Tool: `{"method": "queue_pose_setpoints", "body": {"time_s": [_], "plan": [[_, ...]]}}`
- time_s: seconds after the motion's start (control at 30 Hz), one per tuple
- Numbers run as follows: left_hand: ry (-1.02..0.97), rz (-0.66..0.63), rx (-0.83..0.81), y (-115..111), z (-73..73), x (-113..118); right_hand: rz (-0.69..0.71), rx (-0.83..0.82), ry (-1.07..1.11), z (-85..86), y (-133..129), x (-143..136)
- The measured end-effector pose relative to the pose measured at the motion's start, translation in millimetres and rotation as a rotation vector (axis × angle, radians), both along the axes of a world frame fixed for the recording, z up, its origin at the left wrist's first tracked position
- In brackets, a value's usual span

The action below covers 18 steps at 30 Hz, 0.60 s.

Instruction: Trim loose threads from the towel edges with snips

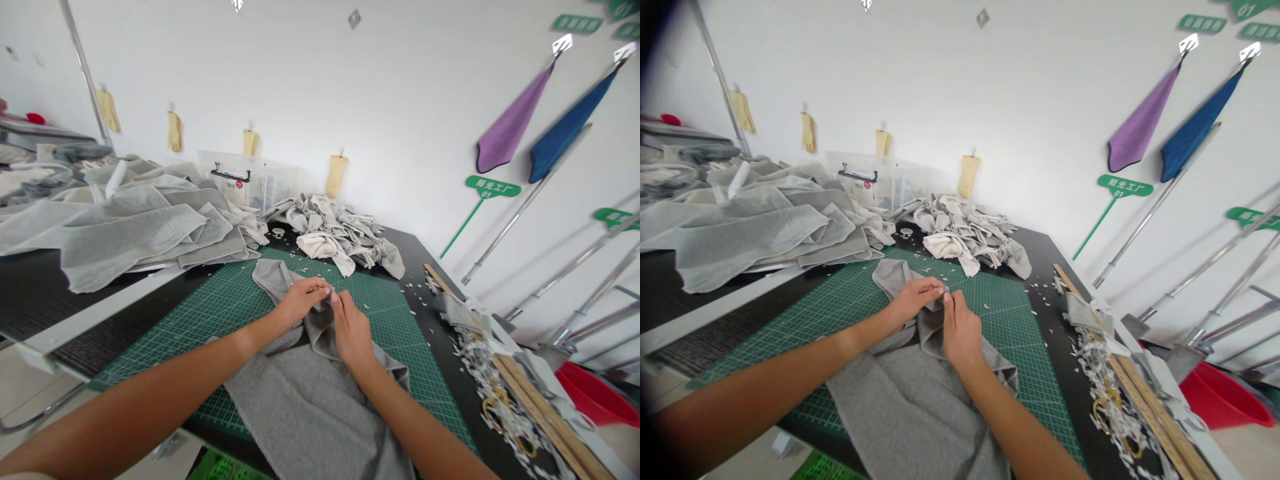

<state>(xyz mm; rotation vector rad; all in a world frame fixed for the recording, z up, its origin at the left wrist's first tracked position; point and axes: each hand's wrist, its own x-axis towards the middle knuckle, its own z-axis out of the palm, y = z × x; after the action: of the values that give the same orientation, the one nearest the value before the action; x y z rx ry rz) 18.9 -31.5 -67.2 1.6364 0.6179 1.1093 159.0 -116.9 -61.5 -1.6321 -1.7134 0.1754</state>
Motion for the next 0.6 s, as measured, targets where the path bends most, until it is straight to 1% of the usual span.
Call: {"method": "queue_pose_setpoints", "body": {"time_s": [0.17,0.3,0.37,0.47,0.53,0.6], "plan": [[0.008,0.002,0.005,-0.6,0.8,0.1,-0.018,0.011,0.035,0.4,-0.2,-0.8],[0.035,0.005,0.033,1.2,-1.3,-0.2,-0.031,0.01,-0.011,4.5,3.7,4.6],[0.053,0.031,0.047,2.0,-2.1,-0.7,-0.079,-0.028,-0.081,7.1,8.5,12.5],[0.101,0.104,0.108,1.8,-1.4,-1.9,-0.199,-0.156,-0.244,8.9,17.9,29.2],[0.138,0.154,0.169,0.2,1.1,-2.7,-0.265,-0.245,-0.371,7.8,23.5,40.1],[0.167,0.192,0.226,-2.8,4.9,-3.2,-0.303,-0.312,-0.48,5.1,27.4,48.3]]}}
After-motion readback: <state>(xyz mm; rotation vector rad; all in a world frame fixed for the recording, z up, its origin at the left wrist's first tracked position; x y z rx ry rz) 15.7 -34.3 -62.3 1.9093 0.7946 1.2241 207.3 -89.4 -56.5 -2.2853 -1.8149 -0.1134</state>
